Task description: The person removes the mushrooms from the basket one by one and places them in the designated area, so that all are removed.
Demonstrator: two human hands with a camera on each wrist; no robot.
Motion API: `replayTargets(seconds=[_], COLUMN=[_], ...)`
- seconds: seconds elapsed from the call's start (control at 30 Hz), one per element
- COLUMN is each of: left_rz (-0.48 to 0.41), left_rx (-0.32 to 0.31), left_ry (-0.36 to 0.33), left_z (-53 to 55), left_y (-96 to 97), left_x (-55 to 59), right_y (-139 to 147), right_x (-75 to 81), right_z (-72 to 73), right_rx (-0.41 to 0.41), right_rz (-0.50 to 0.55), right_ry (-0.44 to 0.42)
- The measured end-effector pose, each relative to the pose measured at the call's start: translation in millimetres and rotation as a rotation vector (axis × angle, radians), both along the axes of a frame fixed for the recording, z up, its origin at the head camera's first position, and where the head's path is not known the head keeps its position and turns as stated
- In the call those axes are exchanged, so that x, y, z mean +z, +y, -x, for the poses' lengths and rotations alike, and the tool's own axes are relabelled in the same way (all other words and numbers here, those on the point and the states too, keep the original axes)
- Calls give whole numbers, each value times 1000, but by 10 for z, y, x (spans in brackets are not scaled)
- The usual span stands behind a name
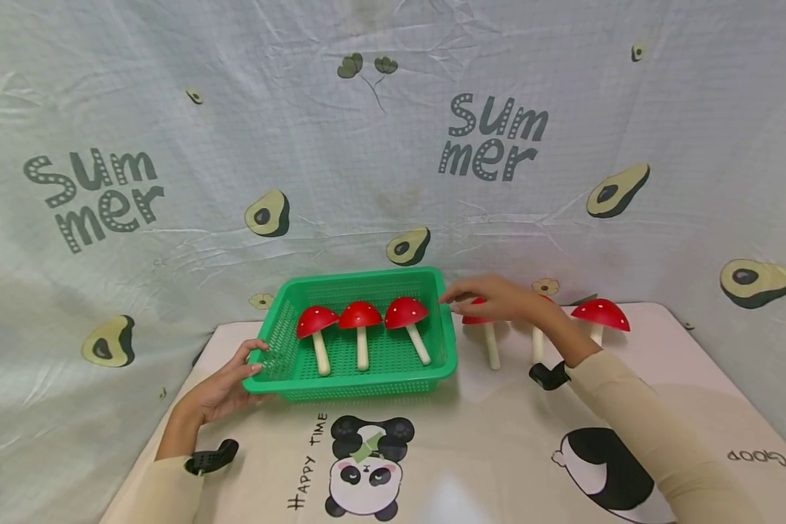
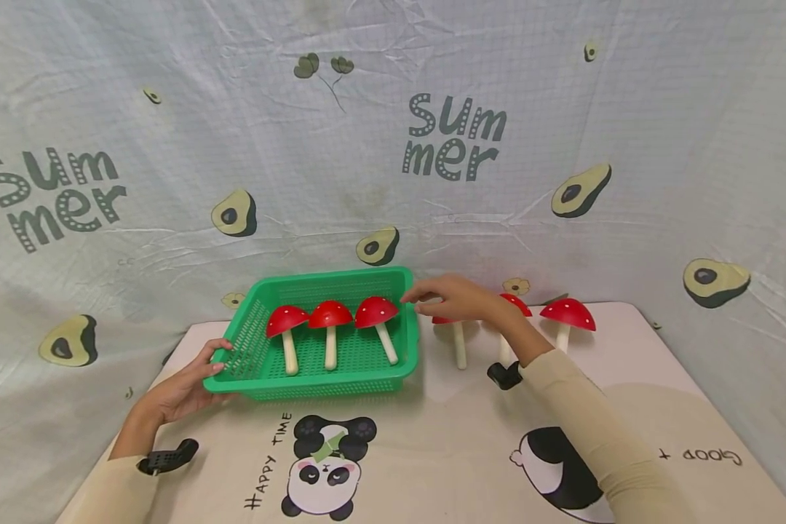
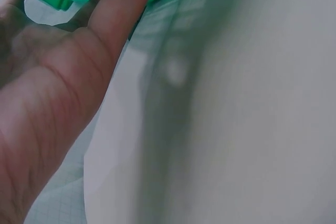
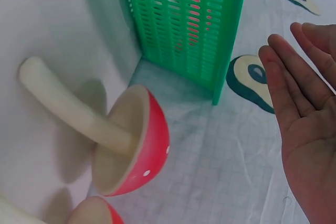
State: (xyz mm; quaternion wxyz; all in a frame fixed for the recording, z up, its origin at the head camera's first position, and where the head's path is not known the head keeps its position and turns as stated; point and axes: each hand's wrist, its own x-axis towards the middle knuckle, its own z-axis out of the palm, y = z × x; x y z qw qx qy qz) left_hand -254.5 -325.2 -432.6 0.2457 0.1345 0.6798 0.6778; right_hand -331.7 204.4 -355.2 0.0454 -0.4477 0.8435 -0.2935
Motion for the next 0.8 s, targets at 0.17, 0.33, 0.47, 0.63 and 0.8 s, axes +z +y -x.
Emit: replayTargets(seconds=[0.17, 0.33, 0.47, 0.63, 0.8], left_rz=[-14, -20, -8, -25, -41], left_rx=[-24, -31, -8, -11, -32], left_ry=[7, 1, -23, -26, -20], left_z=[-11, 6, -9, -25, -17], left_y=[-12, 4, 14, 1, 10], left_x=[0, 24, 55, 48, 48], right_y=[-137, -278, -377, -493, -563], right_x=[90, 223, 290, 296, 259], right_z=[82, 152, 207, 288, 310], right_rx=[51, 82, 90, 102, 138], right_rz=[-13, -31, -40, -84, -115], right_ry=[-34, -34, -26, -32, -23])
